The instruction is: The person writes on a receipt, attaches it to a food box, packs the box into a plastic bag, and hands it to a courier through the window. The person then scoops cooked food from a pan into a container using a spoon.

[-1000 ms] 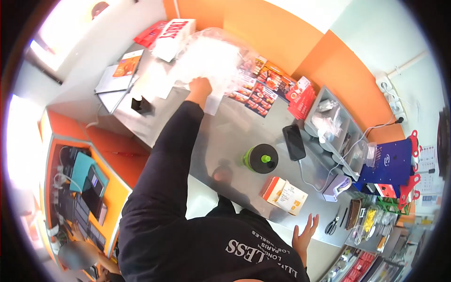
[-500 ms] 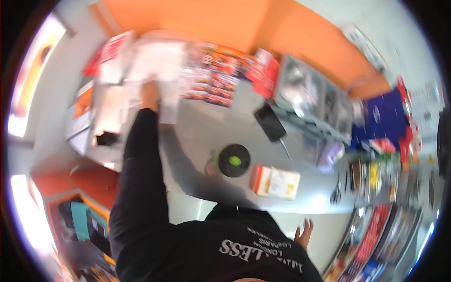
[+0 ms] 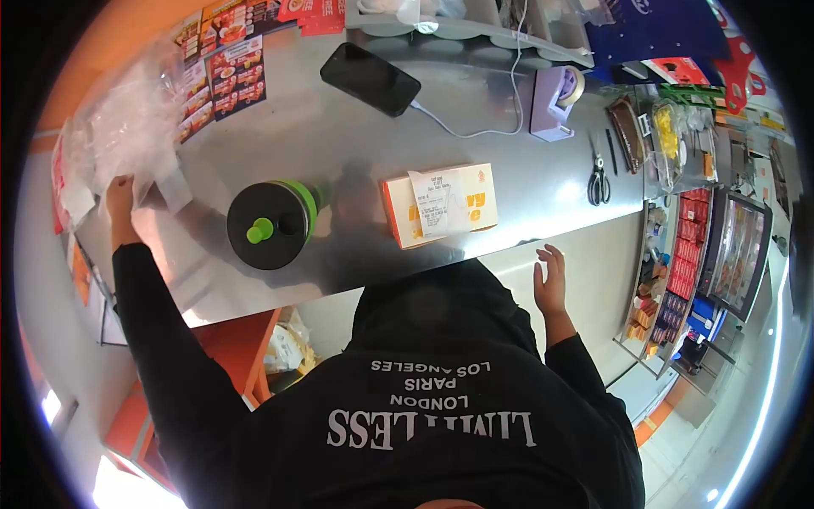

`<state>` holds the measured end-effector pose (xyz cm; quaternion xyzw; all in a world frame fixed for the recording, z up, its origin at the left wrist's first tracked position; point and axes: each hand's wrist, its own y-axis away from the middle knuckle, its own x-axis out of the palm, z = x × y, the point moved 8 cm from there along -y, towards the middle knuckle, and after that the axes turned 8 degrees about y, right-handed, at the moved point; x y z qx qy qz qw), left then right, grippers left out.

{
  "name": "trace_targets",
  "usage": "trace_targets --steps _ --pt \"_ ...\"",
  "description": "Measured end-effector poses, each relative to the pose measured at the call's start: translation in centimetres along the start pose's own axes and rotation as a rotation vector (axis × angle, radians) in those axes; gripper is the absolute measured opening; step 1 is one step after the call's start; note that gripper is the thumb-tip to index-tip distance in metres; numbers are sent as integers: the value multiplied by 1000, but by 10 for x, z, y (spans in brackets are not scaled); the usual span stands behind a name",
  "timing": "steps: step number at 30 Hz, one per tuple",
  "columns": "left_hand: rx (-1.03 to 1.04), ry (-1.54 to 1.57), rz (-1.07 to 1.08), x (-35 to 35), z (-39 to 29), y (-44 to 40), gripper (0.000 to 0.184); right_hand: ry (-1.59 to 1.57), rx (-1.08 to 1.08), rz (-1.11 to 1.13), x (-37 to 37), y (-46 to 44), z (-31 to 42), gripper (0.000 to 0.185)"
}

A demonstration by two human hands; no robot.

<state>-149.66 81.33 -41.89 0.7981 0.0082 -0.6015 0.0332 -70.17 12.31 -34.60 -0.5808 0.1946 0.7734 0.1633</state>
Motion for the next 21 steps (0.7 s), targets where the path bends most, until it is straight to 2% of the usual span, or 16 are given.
trace_targets --steps 1,3,5,7,8,10,11,12,14,16,17,18,20,21 --pt "-20 129 179 1 18 -6 32 5 -53 -42 -6 -3 6 27" --pt "6 113 144 -38 58 -11 35 -44 -43 -54 -10 -9 7 27" --pt "28 99 105 -87 65 10 39 -77 -49 -96 -17 -16 12 27" --pt "201 -294 -329 -168 7 55 44 -154 -58 -84 -16 -27 18 27" --pt "188 -308 -325 -185 -2 73 44 -220 -61 -82 -15 -33 20 27" --pt "52 15 -406 -224 -6 108 45 -216 -138 -65 -13 -51 31 27" --pt "-37 39 -478 -245 -23 130 43 -207 -203 -65 -13 -59 36 28" --pt "-49 24 -486 -258 -26 145 43 -218 -217 -58 -13 -68 37 28" --pt "80 -45 -573 -290 -45 177 41 -223 -306 -60 -17 -86 42 29" --pt "110 -406 -622 -341 -52 218 39 -275 -312 -39 -22 -102 37 30" --pt "86 -99 -637 -354 -88 261 38 -286 -341 -60 -28 -109 36 31" --pt "63 208 -647 -354 -151 311 36 -298 -372 -81 -35 -118 37 31" --pt "-75 91 -780 -359 -236 400 33 -310 -437 -94 -48 -134 44 32" --pt "-241 47 -684 -356 -238 431 30 -341 -485 -63 -51 -141 49 30"
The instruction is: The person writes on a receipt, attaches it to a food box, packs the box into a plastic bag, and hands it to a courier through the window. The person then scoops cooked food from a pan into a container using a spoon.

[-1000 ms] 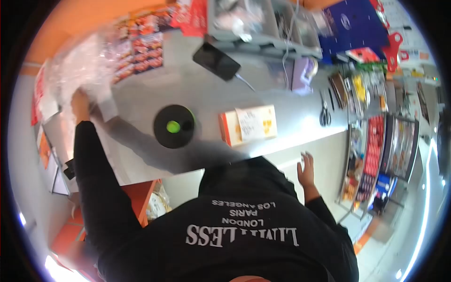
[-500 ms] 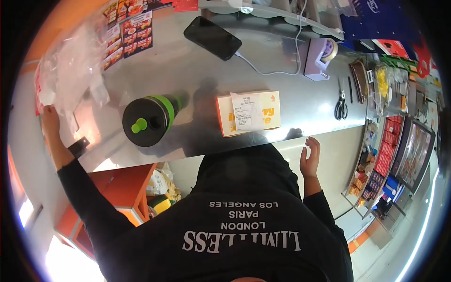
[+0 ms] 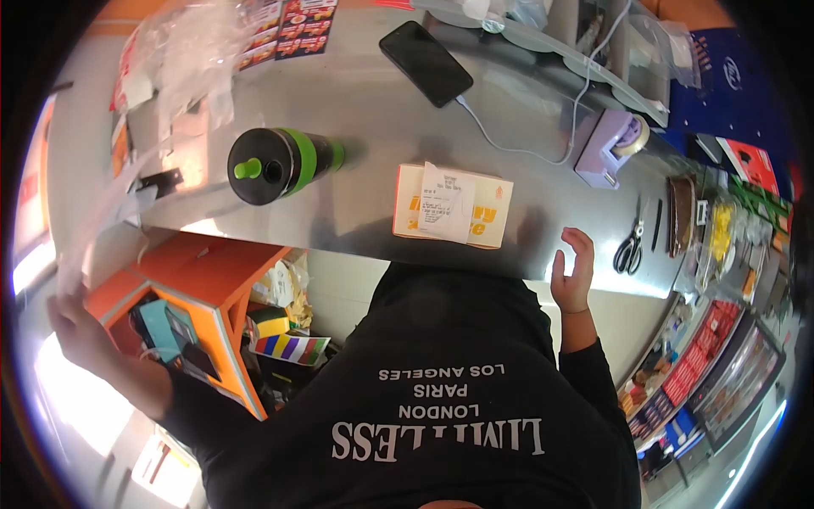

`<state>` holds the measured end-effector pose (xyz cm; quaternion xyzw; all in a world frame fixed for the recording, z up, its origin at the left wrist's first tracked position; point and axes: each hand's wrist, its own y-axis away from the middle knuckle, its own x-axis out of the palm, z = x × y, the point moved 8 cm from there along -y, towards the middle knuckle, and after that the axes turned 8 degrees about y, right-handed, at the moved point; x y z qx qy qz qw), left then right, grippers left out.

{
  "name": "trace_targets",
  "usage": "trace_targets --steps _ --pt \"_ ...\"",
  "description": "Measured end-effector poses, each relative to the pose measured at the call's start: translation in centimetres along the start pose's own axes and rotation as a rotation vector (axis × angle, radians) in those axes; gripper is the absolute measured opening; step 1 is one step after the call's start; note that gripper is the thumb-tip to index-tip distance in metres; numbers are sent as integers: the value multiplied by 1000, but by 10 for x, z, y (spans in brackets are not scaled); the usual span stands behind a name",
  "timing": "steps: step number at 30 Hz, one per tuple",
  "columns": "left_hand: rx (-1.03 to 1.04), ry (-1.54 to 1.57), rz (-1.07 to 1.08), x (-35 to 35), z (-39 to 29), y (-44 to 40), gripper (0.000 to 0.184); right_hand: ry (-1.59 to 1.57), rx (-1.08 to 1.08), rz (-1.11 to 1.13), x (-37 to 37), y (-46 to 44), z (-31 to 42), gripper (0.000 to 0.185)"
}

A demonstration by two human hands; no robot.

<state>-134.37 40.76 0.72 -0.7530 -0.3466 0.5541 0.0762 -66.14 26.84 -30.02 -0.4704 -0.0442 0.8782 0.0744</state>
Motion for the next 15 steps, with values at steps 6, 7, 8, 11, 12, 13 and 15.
trace_targets --steps 6,7,8,11,12,13,15 --pt "-192 -92 742 7 -45 213 10 -235 -325 203 9 -56 44 25" --pt "-276 -51 818 12 -53 249 8 -253 -343 213 10 -62 50 25" --pt "-313 -81 934 16 -60 281 7 -311 -389 304 15 -65 59 26" --pt "-463 51 1209 17 -96 349 13 -472 -499 555 33 -65 87 30" --pt "-622 234 1230 15 -98 371 16 -563 -543 709 41 -57 101 33" --pt "-729 406 1223 17 -121 377 16 -609 -566 814 48 -52 117 36" --pt "-669 608 1180 11 -137 387 23 -663 -599 924 64 -39 148 38"
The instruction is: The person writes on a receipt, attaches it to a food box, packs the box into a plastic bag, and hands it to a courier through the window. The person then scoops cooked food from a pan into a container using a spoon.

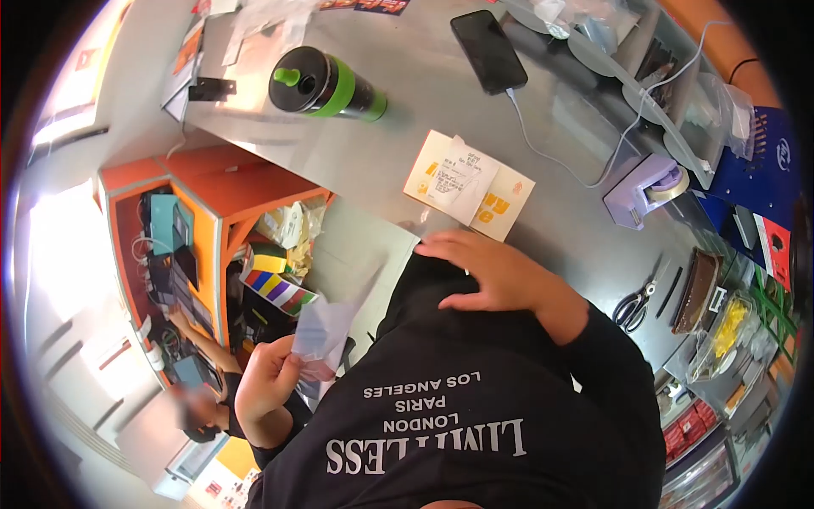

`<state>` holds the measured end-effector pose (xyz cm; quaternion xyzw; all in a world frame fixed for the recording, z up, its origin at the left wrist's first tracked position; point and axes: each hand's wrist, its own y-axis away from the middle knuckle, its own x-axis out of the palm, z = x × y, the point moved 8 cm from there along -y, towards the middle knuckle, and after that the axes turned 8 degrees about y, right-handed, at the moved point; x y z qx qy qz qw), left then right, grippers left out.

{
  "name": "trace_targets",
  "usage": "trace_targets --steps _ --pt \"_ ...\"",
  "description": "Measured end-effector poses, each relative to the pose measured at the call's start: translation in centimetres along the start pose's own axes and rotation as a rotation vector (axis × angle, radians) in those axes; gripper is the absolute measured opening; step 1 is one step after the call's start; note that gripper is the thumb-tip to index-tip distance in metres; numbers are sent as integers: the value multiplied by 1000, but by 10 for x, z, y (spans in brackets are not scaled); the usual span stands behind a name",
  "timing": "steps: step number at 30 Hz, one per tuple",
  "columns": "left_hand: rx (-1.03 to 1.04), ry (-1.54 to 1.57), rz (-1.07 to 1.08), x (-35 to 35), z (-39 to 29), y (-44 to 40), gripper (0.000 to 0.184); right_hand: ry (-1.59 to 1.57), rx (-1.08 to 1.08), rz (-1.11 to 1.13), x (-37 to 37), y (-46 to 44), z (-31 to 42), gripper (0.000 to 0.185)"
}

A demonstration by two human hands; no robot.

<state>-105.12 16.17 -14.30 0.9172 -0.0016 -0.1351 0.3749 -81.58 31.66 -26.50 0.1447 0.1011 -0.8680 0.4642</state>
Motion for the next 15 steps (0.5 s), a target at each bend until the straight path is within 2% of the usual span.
trace_targets --steps 1,3,4,5,6,8,9,11,12,14,15 --pt "0 1 -13 -2 10 5 23 11 -84 4 16 -11 7 40" --pt "358 226 46 -6 4 21 26 31 -182 8 45 -27 7 42" --pt "320 436 -57 -7 8 32 39 100 -283 73 68 -32 5 42" --pt "333 410 -55 -10 9 40 40 171 -381 137 81 -34 6 42" --pt "344 384 -51 -18 12 47 42 179 -387 134 79 -39 5 42" --pt "342 356 -214 -44 32 56 46 -43 -245 470 94 -47 -8 36" --pt "335 304 -315 -54 33 56 51 -37 -250 473 75 -54 4 36" --pt "252 245 -601 -88 66 66 44 -330 224 900 53 -40 16 23" --pt "241 165 -715 -103 79 71 40 -329 225 901 61 -34 3 23" --pt "179 228 -732 -113 98 71 34 -1395 -66 673 52 -37 9 42" --pt "155 260 -739 -114 107 66 31 -1844 136 624 50 -36 9 58"
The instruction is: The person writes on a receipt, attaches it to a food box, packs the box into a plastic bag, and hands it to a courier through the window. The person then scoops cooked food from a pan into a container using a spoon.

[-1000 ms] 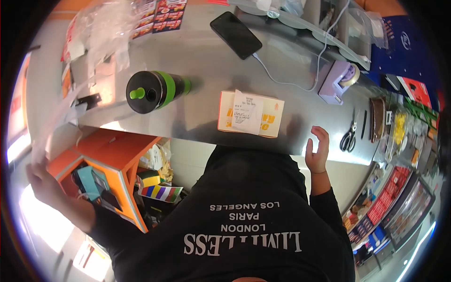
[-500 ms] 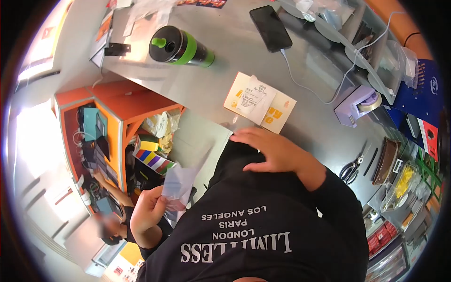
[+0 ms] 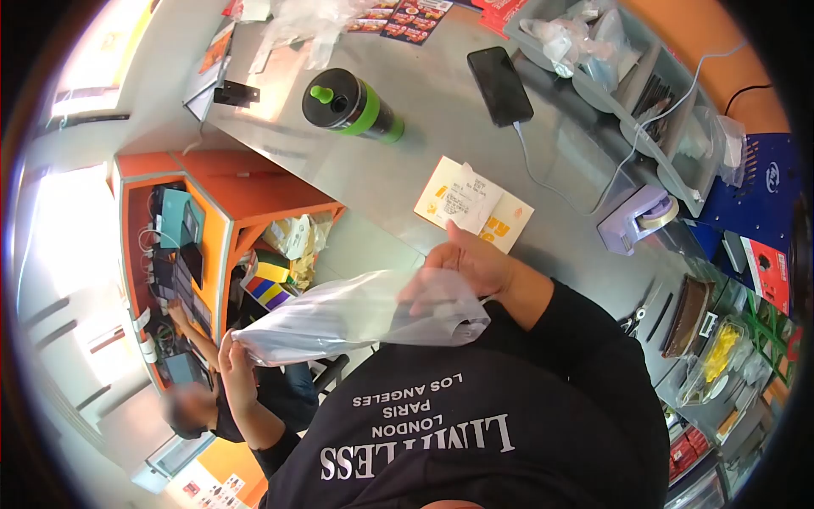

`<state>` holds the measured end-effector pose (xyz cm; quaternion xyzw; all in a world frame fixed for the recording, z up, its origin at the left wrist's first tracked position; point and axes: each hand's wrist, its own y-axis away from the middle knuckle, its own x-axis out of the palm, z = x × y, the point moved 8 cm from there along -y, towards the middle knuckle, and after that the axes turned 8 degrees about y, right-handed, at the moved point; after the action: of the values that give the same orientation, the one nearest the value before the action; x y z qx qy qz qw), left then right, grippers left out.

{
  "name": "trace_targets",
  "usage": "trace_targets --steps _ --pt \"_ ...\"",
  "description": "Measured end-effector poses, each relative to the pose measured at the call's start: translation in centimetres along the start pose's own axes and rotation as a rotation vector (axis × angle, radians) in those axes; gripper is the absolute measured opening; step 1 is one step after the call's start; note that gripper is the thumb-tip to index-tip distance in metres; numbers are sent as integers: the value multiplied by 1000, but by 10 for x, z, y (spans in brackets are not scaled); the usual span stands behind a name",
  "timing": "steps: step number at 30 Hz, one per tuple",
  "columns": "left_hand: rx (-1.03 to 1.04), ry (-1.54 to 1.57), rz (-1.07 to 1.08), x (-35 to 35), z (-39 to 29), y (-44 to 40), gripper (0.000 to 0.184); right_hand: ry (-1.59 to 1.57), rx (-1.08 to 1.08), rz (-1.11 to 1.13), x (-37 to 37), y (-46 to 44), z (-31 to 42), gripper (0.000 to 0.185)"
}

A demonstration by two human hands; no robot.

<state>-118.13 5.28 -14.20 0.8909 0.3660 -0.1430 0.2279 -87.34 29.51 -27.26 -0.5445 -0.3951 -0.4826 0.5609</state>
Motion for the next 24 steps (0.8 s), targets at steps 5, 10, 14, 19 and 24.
trace_targets --steps 5,10,14,19,24 --pt "20 20 -7 36 3 -18 21 1075 316 65 -17 3 -34 60" --pt "25 -240 15 38 9 -29 20 452 66 141 14 5 -25 80" --pt "123 -373 2 27 11 -31 23 4 14 128 33 1 -22 62" --pt "91 -180 8 14 42 -30 23 637 32 -681 -61 4 -33 29" --pt "142 -470 -146 13 54 -18 23 737 112 -792 -80 10 -38 24"
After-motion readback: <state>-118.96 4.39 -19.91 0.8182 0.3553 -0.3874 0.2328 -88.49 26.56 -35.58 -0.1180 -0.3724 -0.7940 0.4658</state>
